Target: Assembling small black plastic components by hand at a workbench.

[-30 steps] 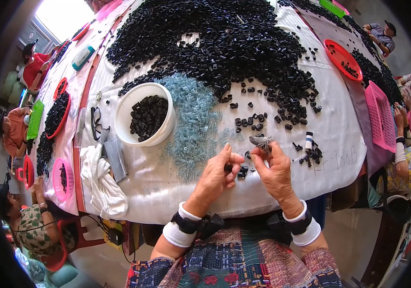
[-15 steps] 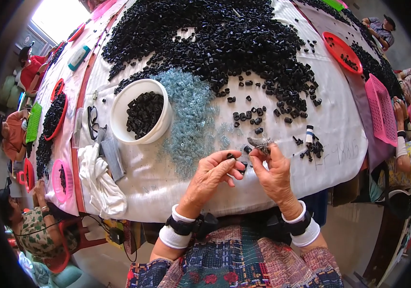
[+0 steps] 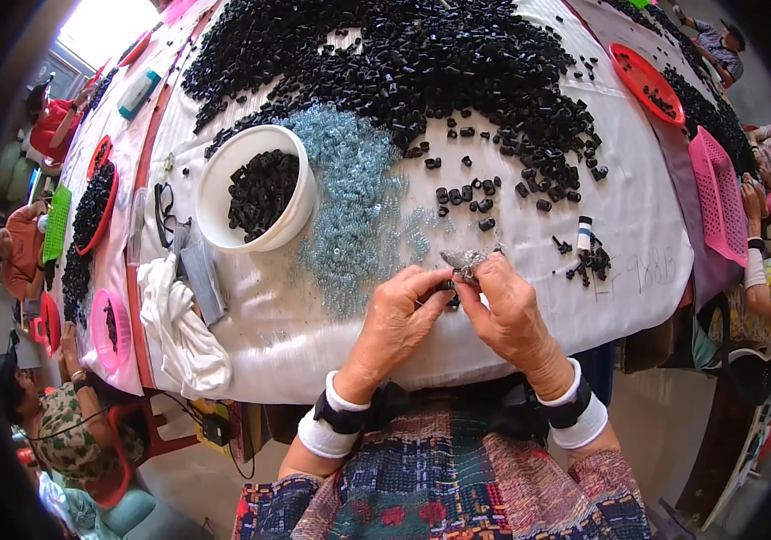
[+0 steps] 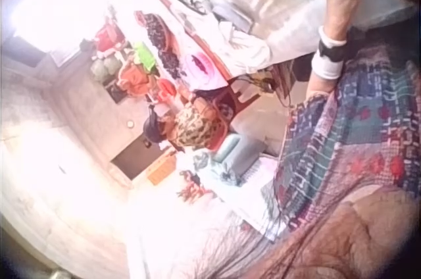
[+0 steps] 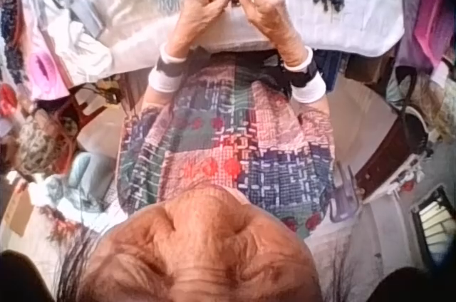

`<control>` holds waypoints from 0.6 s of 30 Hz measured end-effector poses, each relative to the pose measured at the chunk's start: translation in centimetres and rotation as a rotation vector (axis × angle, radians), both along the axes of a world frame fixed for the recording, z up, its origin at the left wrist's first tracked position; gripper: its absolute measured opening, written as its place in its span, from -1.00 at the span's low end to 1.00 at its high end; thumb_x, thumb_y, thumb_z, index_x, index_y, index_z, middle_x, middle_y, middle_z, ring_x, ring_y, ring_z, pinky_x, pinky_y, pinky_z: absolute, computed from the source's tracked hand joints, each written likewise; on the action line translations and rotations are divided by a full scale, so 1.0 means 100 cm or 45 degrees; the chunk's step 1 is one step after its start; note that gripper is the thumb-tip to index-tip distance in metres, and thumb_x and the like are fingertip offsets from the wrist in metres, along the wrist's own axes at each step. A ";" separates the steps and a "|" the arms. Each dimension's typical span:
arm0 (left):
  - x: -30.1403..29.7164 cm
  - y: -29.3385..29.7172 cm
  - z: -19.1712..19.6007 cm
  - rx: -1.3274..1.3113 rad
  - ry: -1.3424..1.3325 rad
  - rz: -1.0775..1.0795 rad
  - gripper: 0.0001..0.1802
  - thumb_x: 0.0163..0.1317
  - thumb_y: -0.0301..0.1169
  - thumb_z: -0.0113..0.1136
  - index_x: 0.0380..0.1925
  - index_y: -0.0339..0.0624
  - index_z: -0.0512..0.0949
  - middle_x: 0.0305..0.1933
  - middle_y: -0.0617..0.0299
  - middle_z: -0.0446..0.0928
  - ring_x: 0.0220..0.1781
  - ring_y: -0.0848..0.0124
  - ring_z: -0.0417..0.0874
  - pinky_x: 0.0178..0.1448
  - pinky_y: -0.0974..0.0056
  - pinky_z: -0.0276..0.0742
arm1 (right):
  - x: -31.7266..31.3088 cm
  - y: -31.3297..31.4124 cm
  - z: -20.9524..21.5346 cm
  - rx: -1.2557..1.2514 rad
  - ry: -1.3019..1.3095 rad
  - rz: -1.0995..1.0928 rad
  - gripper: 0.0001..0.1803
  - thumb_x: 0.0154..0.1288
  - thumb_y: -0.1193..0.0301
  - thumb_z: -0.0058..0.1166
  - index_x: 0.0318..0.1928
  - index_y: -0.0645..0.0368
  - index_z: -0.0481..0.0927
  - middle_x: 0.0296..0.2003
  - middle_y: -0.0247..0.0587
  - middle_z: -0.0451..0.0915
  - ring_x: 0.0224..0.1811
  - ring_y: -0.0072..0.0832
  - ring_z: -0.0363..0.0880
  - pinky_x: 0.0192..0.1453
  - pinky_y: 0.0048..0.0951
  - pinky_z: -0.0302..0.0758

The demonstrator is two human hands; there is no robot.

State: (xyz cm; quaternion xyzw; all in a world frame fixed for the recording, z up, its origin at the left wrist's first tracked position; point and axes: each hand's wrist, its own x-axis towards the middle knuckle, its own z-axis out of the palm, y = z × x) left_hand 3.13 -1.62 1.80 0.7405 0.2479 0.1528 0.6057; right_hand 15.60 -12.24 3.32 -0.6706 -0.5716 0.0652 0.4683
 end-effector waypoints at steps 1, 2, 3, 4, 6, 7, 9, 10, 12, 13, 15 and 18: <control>0.001 0.000 0.002 0.128 -0.040 0.001 -0.82 0.18 -0.53 0.14 -0.21 -0.36 0.56 -0.41 0.32 0.49 -0.44 0.60 0.51 -0.35 0.52 0.43 | 0.001 -0.001 -0.001 -0.019 -0.010 -0.004 -0.79 -0.03 0.72 0.07 -0.32 0.35 0.41 -0.40 0.05 0.43 -0.32 -0.02 0.42 -0.23 -0.19 0.42; 0.002 -0.001 0.002 0.256 -0.080 0.001 -0.82 0.17 -0.54 0.15 -0.22 -0.37 0.54 -0.41 0.32 0.51 -0.43 0.61 0.51 -0.34 0.53 0.42 | 0.002 -0.001 -0.001 -0.038 -0.019 -0.007 -0.79 -0.02 0.72 0.07 -0.32 0.35 0.41 -0.39 0.05 0.43 -0.31 -0.03 0.42 -0.22 -0.19 0.42; 0.002 -0.002 0.001 0.253 -0.077 0.002 -0.82 0.17 -0.54 0.15 -0.22 -0.37 0.54 -0.41 0.32 0.51 -0.43 0.61 0.51 -0.34 0.53 0.42 | 0.002 -0.001 -0.001 -0.041 -0.016 -0.005 -0.79 -0.02 0.72 0.07 -0.32 0.35 0.41 -0.39 0.05 0.43 -0.31 -0.03 0.42 -0.22 -0.19 0.42; 0.002 -0.004 -0.001 0.077 -0.081 0.048 -0.82 0.17 -0.54 0.15 -0.21 -0.37 0.53 -0.40 0.32 0.52 -0.41 0.62 0.51 -0.33 0.52 0.43 | 0.003 -0.001 0.000 -0.060 -0.039 0.000 -0.79 -0.02 0.71 0.07 -0.32 0.35 0.40 -0.39 0.05 0.43 -0.31 -0.03 0.42 -0.22 -0.19 0.42; 0.001 -0.005 -0.002 -0.100 -0.089 0.092 -0.81 0.17 -0.55 0.16 -0.20 -0.37 0.52 -0.39 0.32 0.54 -0.39 0.63 0.52 -0.32 0.52 0.43 | 0.003 -0.001 0.002 -0.080 -0.066 0.003 -0.79 -0.03 0.71 0.07 -0.31 0.35 0.40 -0.39 0.05 0.43 -0.30 -0.02 0.43 -0.22 -0.19 0.42; 0.000 -0.005 -0.001 -0.179 -0.062 0.081 -0.81 0.16 -0.55 0.17 -0.20 -0.36 0.51 -0.37 0.32 0.55 -0.37 0.63 0.52 -0.30 0.52 0.44 | 0.003 -0.001 0.002 -0.082 -0.075 -0.001 -0.79 -0.03 0.71 0.08 -0.32 0.34 0.40 -0.39 0.05 0.43 -0.31 -0.03 0.43 -0.22 -0.19 0.42; -0.001 -0.004 -0.001 -0.257 -0.034 0.075 -0.81 0.16 -0.55 0.17 -0.20 -0.36 0.51 -0.36 0.32 0.57 -0.35 0.63 0.52 -0.28 0.52 0.45 | 0.003 -0.001 0.003 -0.083 -0.084 0.001 -0.80 -0.03 0.70 0.08 -0.33 0.34 0.40 -0.40 0.04 0.43 -0.31 -0.03 0.43 -0.21 -0.18 0.41; -0.001 -0.004 -0.001 -0.335 -0.056 0.078 -0.82 0.16 -0.55 0.18 -0.21 -0.34 0.51 -0.35 0.31 0.57 -0.34 0.63 0.54 -0.28 0.52 0.47 | 0.003 -0.001 0.003 -0.084 -0.061 0.005 -0.80 -0.03 0.71 0.08 -0.34 0.34 0.40 -0.41 0.03 0.43 -0.31 -0.03 0.43 -0.22 -0.18 0.41; -0.002 -0.003 -0.002 -0.413 -0.082 0.086 -0.83 0.16 -0.55 0.19 -0.23 -0.33 0.52 -0.35 0.30 0.58 -0.33 0.62 0.56 -0.27 0.52 0.48 | 0.003 -0.001 0.003 -0.084 -0.041 0.014 -0.80 -0.04 0.71 0.09 -0.35 0.34 0.40 -0.42 0.02 0.43 -0.31 -0.03 0.43 -0.22 -0.18 0.41; -0.003 -0.003 -0.003 -0.472 -0.094 0.103 -0.83 0.14 -0.55 0.21 -0.24 -0.31 0.54 -0.35 0.29 0.60 -0.32 0.59 0.58 -0.28 0.50 0.48 | 0.003 -0.002 0.003 -0.069 -0.075 0.016 -0.79 -0.04 0.72 0.08 -0.32 0.34 0.42 -0.42 0.01 0.44 -0.33 -0.04 0.44 -0.25 -0.21 0.42; -0.004 -0.003 -0.004 -0.532 -0.113 0.122 -0.83 0.12 -0.54 0.23 -0.25 -0.30 0.57 -0.36 0.27 0.62 -0.32 0.57 0.60 -0.28 0.48 0.49 | 0.000 -0.003 0.002 -0.053 -0.114 0.023 -0.77 -0.04 0.74 0.07 -0.29 0.34 0.44 -0.42 0.00 0.45 -0.35 -0.06 0.46 -0.29 -0.23 0.42; -0.005 -0.001 -0.006 -0.712 -0.186 0.138 -0.83 0.10 -0.53 0.26 -0.27 -0.30 0.59 -0.35 0.23 0.62 -0.31 0.54 0.63 -0.30 0.47 0.53 | -0.005 -0.003 0.001 0.068 0.097 -0.054 -0.71 0.00 0.77 0.06 -0.19 0.33 0.49 -0.39 -0.05 0.53 -0.40 -0.20 0.54 -0.36 -0.34 0.47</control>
